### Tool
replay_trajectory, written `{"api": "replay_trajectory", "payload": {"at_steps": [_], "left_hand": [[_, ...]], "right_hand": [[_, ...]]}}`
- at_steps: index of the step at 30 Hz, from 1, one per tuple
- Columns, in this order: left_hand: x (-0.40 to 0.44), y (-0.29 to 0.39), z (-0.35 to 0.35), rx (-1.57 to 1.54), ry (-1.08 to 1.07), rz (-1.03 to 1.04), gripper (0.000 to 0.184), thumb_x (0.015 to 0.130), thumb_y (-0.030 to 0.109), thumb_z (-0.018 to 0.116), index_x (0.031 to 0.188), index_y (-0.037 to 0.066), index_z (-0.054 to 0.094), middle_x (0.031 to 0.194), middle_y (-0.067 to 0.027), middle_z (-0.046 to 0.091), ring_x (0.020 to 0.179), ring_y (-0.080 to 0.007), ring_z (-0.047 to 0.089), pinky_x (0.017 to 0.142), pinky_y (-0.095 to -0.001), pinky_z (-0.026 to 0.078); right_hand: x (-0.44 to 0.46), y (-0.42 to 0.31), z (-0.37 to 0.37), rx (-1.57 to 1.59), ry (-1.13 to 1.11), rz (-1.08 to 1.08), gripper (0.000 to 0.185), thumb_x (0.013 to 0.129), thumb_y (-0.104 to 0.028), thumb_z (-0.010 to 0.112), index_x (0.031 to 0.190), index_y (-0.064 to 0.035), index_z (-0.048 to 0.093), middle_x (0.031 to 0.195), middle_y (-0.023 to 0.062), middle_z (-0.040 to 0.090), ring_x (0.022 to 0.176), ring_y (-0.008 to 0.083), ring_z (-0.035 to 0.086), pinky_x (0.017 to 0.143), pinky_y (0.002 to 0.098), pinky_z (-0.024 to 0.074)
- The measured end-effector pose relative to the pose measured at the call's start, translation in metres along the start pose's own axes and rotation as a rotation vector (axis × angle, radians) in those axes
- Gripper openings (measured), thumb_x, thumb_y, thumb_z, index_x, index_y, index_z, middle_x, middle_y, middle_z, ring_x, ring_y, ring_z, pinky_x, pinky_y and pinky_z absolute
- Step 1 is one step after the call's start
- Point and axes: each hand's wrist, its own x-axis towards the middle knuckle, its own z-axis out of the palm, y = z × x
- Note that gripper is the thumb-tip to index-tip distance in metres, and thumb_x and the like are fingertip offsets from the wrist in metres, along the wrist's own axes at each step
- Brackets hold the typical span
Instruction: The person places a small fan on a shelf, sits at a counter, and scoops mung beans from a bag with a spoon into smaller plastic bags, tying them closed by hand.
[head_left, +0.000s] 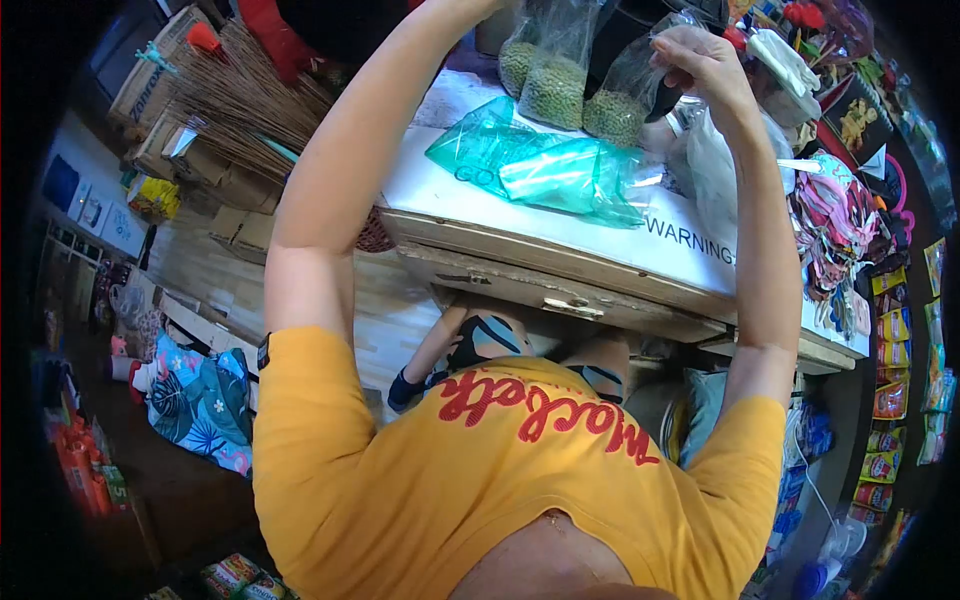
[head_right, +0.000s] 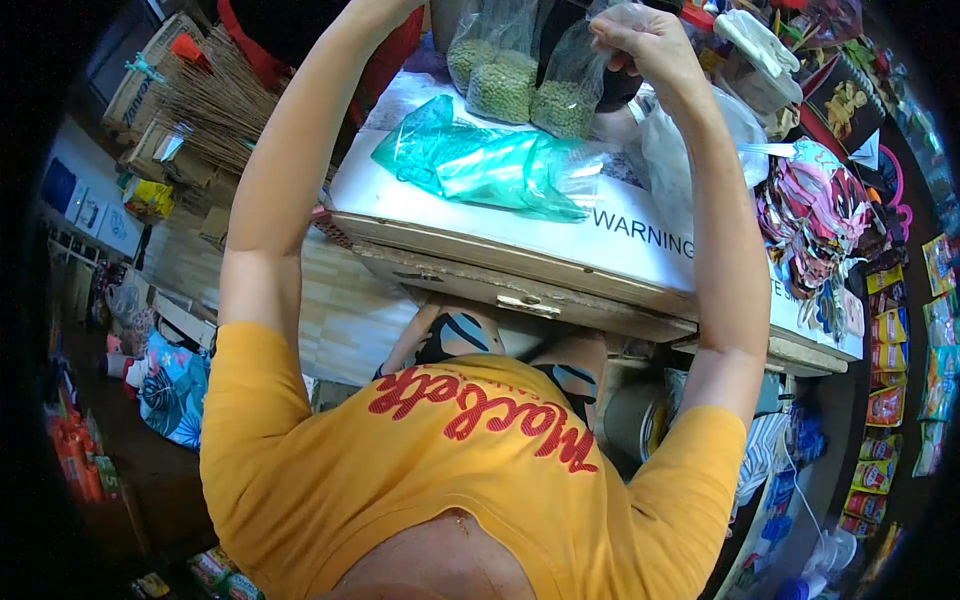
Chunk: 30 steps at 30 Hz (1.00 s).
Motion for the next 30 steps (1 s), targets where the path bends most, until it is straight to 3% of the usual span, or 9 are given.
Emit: {"api": "replay_trajectory", "payload": {"at_steps": [4, 6, 11, 14, 15, 17, 20, 27, 30], "left_hand": [[-0.024, -0.032, -0.009, 0.045, -0.087, -0.269, 0.039, 0.071, 0.029, 0.078, 0.085, -0.003, 0.063, 0.074, -0.0077, 0.063, 0.070, -0.0142, 0.059, 0.064, -0.0288, 0.048], [-0.031, -0.045, -0.008, 0.112, -0.107, -0.279, 0.042, 0.070, 0.030, 0.078, 0.089, -0.004, 0.063, 0.078, -0.0091, 0.064, 0.072, -0.0158, 0.060, 0.066, -0.0292, 0.049], [-0.028, -0.072, 0.009, 0.156, -0.286, -0.355, 0.077, 0.064, 0.029, 0.082, 0.122, -0.010, 0.050, 0.110, -0.0218, 0.061, 0.099, -0.0276, 0.060, 0.087, -0.0344, 0.047], [-0.022, -0.071, 0.028, 0.217, -0.245, -0.364, 0.081, 0.060, 0.034, 0.085, 0.120, -0.009, 0.051, 0.109, -0.0197, 0.062, 0.098, -0.0264, 0.061, 0.086, -0.0343, 0.048], [-0.020, -0.070, 0.030, 0.074, -0.295, -0.343, 0.080, 0.060, 0.035, 0.086, 0.119, -0.008, 0.053, 0.107, -0.0186, 0.063, 0.097, -0.0251, 0.061, 0.086, -0.0339, 0.049], [-0.018, -0.068, 0.035, -0.214, -0.395, -0.294, 0.077, 0.059, 0.036, 0.086, 0.115, -0.007, 0.056, 0.104, -0.0163, 0.065, 0.093, -0.0225, 0.062, 0.084, -0.0330, 0.050], [-0.008, -0.075, 0.044, -0.259, -0.536, -0.251, 0.063, 0.059, 0.031, 0.086, 0.108, -0.002, 0.063, 0.096, -0.0109, 0.067, 0.086, -0.0178, 0.062, 0.083, -0.0306, 0.049], [0.012, -0.094, 0.074, -0.229, -0.468, -0.240, 0.006, 0.071, 0.005, 0.066, 0.077, 0.004, 0.067, 0.073, -0.0006, 0.062, 0.065, -0.0123, 0.053, 0.059, -0.0291, 0.044], [0.015, -0.104, 0.069, -0.385, -0.425, -0.233, 0.002, 0.073, 0.004, 0.062, 0.072, 0.005, 0.064, 0.067, 0.0026, 0.057, 0.059, -0.0107, 0.048, 0.055, -0.0274, 0.039]], "right_hand": [[0.012, 0.003, -0.002, 0.088, 0.069, -0.012, 0.018, 0.087, -0.022, 0.062, 0.096, -0.0072, 0.066, 0.079, 0.0021, 0.066, 0.061, 0.0069, 0.055, 0.054, 0.0208, 0.0394], [0.017, 0.006, -0.001, 0.115, 0.062, -0.019, 0.019, 0.088, -0.021, 0.062, 0.098, -0.0056, 0.065, 0.082, 0.0036, 0.066, 0.064, 0.0088, 0.057, 0.058, 0.0220, 0.0438], [0.017, -0.005, 0.000, 0.114, 0.084, 0.001, 0.031, 0.086, -0.025, 0.064, 0.108, -0.0038, 0.063, 0.085, 0.0057, 0.066, 0.067, 0.0113, 0.061, 0.063, 0.0229, 0.0476], [0.007, -0.024, 0.018, -0.074, 0.051, 0.026, 0.047, 0.081, -0.032, 0.069, 0.117, -0.0025, 0.058, 0.086, 0.0063, 0.066, 0.067, 0.0112, 0.061, 0.062, 0.0229, 0.0472], [0.006, -0.030, 0.022, -0.136, 0.009, 0.014, 0.060, 0.076, -0.036, 0.072, 0.122, -0.0018, 0.055, 0.083, 0.0052, 0.065, 0.065, 0.0106, 0.060, 0.060, 0.0224, 0.0461], [0.006, -0.035, 0.037, -0.206, 0.040, -0.003, 0.058, 0.076, -0.038, 0.072, 0.120, -0.0041, 0.057, 0.079, 0.0030, 0.064, 0.059, 0.0089, 0.057, 0.052, 0.0202, 0.0423], [0.017, -0.031, 0.045, -0.229, -0.049, -0.022, 0.047, 0.080, -0.036, 0.069, 0.114, -0.0054, 0.060, 0.074, 0.0019, 0.062, 0.055, 0.0078, 0.055, 0.048, 0.0189, 0.0412], [0.045, -0.001, 0.033, 0.049, -0.074, -0.045, 0.022, 0.091, -0.024, 0.057, 0.101, -0.0047, 0.062, 0.073, 0.0023, 0.061, 0.055, 0.0093, 0.057, 0.050, 0.0217, 0.0475], [0.044, -0.008, 0.028, 0.089, -0.001, -0.066, 0.022, 0.092, -0.023, 0.056, 0.101, -0.0047, 0.062, 0.075, 0.0038, 0.062, 0.056, 0.0106, 0.059, 0.051, 0.0231, 0.0491]]}}
